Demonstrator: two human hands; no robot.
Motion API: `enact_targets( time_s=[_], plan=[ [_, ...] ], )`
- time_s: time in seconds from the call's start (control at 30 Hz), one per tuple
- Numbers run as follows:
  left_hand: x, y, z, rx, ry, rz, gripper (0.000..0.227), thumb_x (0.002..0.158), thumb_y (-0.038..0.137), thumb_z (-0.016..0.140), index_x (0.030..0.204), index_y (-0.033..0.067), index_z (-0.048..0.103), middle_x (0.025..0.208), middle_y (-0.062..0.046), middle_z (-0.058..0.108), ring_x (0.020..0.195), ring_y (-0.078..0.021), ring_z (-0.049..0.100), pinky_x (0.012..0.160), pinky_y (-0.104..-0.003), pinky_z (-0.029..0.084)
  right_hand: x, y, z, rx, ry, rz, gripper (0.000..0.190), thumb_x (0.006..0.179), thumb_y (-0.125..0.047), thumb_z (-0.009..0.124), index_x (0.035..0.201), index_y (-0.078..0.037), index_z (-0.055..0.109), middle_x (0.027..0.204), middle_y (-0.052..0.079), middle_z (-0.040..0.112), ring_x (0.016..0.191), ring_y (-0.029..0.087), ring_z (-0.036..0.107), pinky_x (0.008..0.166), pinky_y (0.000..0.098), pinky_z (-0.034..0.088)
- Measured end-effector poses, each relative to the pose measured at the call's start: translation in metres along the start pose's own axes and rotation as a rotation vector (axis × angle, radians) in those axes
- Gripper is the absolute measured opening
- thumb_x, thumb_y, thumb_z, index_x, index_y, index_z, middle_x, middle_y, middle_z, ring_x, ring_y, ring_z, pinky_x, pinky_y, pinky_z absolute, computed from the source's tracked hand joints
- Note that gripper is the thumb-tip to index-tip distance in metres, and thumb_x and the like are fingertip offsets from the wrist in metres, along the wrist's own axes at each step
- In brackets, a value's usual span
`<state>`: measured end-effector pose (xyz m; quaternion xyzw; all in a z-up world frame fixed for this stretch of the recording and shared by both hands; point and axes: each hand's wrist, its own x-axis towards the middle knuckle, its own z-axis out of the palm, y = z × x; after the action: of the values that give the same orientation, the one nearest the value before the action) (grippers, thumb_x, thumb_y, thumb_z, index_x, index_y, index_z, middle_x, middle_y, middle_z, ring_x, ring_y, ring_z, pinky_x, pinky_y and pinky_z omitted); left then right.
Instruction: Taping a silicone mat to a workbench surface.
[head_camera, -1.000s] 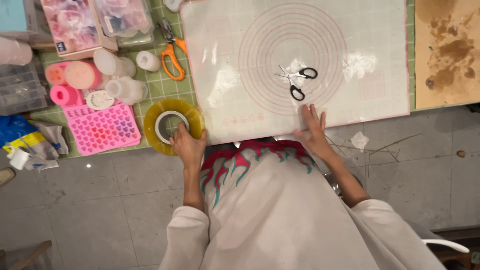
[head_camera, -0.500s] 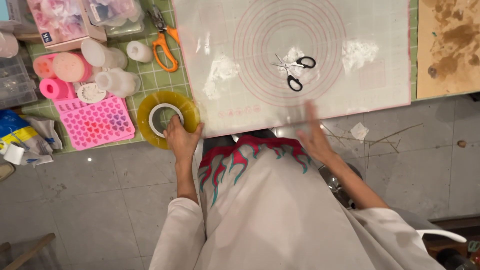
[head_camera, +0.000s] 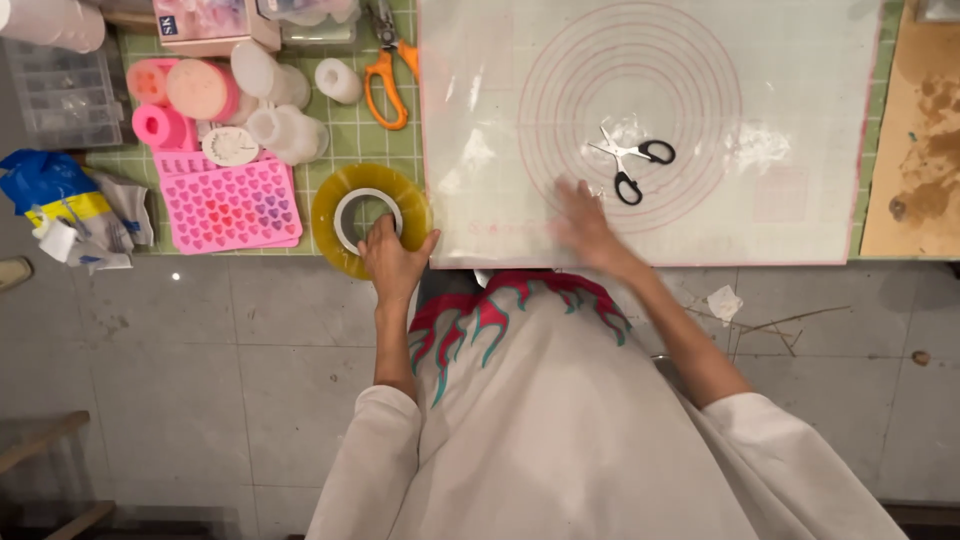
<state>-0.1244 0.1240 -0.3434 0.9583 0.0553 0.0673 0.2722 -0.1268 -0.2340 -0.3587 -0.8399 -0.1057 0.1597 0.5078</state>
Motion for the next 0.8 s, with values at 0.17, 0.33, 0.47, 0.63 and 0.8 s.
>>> enact_targets(
  time_s=[0.17, 0.33, 0.47, 0.63, 0.8],
  plan=[
    [-0.004, -0.012, 0.017, 0.003, 0.049, 0.023, 0.066, 0.075, 0.038, 0.089, 0.118, -0.0043, 0.062, 0.116, -0.020, 0.068, 0.110, -0.0384, 0.061, 0.095, -0.049, 0.040, 0.041, -0.047, -0.021, 0.233, 0.224, -0.089, 0.097, 0.105, -0.068, 0.045, 0.166, -0.006, 0.003, 0.173, 0.023, 0.016, 0.161, 0.046, 0.012, 0.129, 0.0613, 0.006],
    [0.004, -0.009, 0.001, -0.022, -0.025, -0.015, 0.075, 0.072, 0.042, 0.090, 0.122, -0.0068, 0.061, 0.123, -0.023, 0.066, 0.116, -0.0391, 0.060, 0.098, -0.050, 0.039, 0.059, -0.072, 0.043, -0.739, 0.072, -0.178, 0.103, 0.099, -0.070, 0.048, 0.163, 0.002, 0.010, 0.171, 0.027, 0.009, 0.159, 0.045, 0.002, 0.125, 0.0631, -0.002],
    [0.015, -0.016, -0.008, -0.303, -0.133, -0.086, 0.062, 0.080, 0.035, 0.087, 0.121, -0.0057, 0.064, 0.113, -0.020, 0.071, 0.105, -0.0320, 0.068, 0.091, -0.043, 0.050, 0.086, -0.065, 0.014, -0.607, -0.262, 0.056, 0.108, 0.091, -0.075, 0.050, 0.160, 0.001, 0.015, 0.169, 0.023, 0.010, 0.157, 0.043, 0.001, 0.124, 0.0592, -0.001],
    [0.019, -0.021, -0.009, -0.659, -0.103, -0.320, 0.035, 0.094, 0.022, 0.074, 0.121, 0.0013, 0.067, 0.099, -0.010, 0.077, 0.087, -0.0177, 0.073, 0.077, -0.031, 0.058, 0.126, -0.099, -0.028, 0.293, 0.158, -0.023, 0.105, 0.099, -0.070, 0.046, 0.163, 0.003, 0.005, 0.171, 0.023, 0.006, 0.160, 0.039, 0.002, 0.129, 0.0544, 0.004],
    [0.021, -0.023, -0.010, -0.655, -0.137, -0.385, 0.030, 0.094, 0.018, 0.073, 0.120, 0.0023, 0.067, 0.098, -0.009, 0.076, 0.084, -0.0154, 0.070, 0.076, -0.031, 0.057, 0.148, -0.114, 0.028, -0.962, -0.177, 0.088, 0.114, 0.092, -0.073, 0.050, 0.157, 0.008, 0.004, 0.169, 0.025, 0.004, 0.158, 0.036, -0.004, 0.126, 0.0556, -0.003]
  ],
)
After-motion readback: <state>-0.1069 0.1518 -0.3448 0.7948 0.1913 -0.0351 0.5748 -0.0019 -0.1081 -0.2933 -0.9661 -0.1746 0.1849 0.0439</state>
